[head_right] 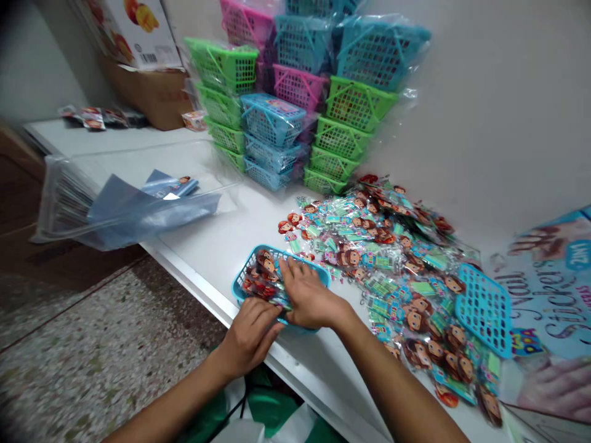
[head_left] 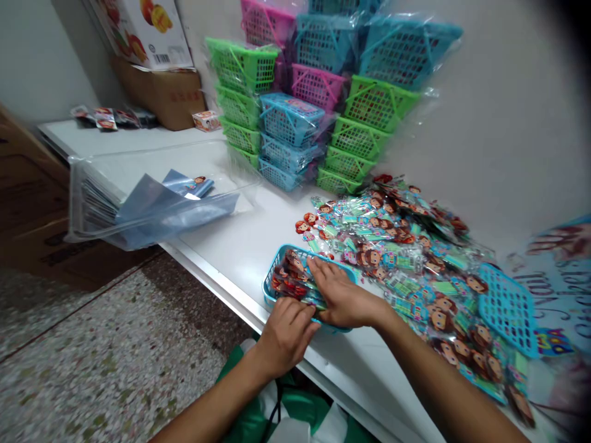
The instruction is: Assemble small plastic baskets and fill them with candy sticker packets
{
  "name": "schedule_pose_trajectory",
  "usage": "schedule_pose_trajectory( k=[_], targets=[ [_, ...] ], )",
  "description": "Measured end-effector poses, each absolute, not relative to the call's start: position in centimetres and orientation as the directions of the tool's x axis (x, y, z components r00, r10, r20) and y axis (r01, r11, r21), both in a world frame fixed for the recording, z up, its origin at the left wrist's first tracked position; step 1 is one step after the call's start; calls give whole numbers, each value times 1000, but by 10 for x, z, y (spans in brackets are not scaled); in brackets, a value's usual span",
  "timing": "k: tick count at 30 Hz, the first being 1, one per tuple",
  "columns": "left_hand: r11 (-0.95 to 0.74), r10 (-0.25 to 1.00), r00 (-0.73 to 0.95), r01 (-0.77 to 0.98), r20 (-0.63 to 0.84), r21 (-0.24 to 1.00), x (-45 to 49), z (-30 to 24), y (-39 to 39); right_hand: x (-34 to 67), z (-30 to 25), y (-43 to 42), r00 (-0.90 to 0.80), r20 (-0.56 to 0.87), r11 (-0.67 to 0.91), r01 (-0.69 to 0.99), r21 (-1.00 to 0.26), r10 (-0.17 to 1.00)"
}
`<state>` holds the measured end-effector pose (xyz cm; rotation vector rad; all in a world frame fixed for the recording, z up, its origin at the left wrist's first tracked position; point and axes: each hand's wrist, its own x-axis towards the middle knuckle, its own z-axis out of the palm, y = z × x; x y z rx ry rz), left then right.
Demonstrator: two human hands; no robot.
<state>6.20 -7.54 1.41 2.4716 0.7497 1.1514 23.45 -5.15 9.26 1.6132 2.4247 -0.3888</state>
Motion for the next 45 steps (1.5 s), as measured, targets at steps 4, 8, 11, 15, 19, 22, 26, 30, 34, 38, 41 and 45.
schedule_pose_trajectory(
  k=[4, 8, 11, 15, 19, 22, 26, 30, 34, 38, 41, 45],
  targets=[
    [-773, 634, 476, 420, 609, 475, 64, 15, -80, 231, 88, -52, -328, -209, 324, 944, -56, 921],
    [-750, 647, 421, 504, 635, 429, 63, 30, -83, 218, 77, -55, -252, -84, 260, 960, 104, 964],
    [-766, 606, 427, 540, 671, 348, 58, 48, -66, 214, 72, -57, -257, -44, 261, 957, 130, 965],
    [-830, 557, 696, 480, 453, 283, 53, 64, -25, 216, 70, -58, -242, -39, 244, 966, 79, 970],
    [-852, 518, 803, 455, 296, 257, 53, 68, -7, 231, 76, -55, -299, -104, 289, 952, -104, 948],
    [-856, 508, 819, 446, 266, 262, 53, 67, -9, 251, 88, -55, -443, -183, 371, 870, -326, 878],
    [-846, 516, 816, 435, 262, 309, 52, 64, -9, 265, 91, -64, -451, -105, 405, 865, -297, 886],
    [-865, 449, 845, 329, 290, 380, 50, 61, 2, 257, 74, -74, -373, -31, 363, 917, -165, 927],
    [-871, 382, 884, 247, 271, 424, 50, 60, 12, 257, 68, -72, -382, -59, 370, 916, -157, 922],
    [-900, 341, 914, 251, 218, 356, 49, 60, 15, 270, 77, -65, -447, -112, 411, 877, -249, 887],
    [-898, 355, 910, 270, 212, 347, 48, 59, 14, 276, 86, -65, -468, -155, 404, 856, -322, 870],
    [-891, 372, 901, 279, 225, 357, 47, 60, 14, 271, 98, -77, -388, 30, 381, 884, -271, 921]
  ],
)
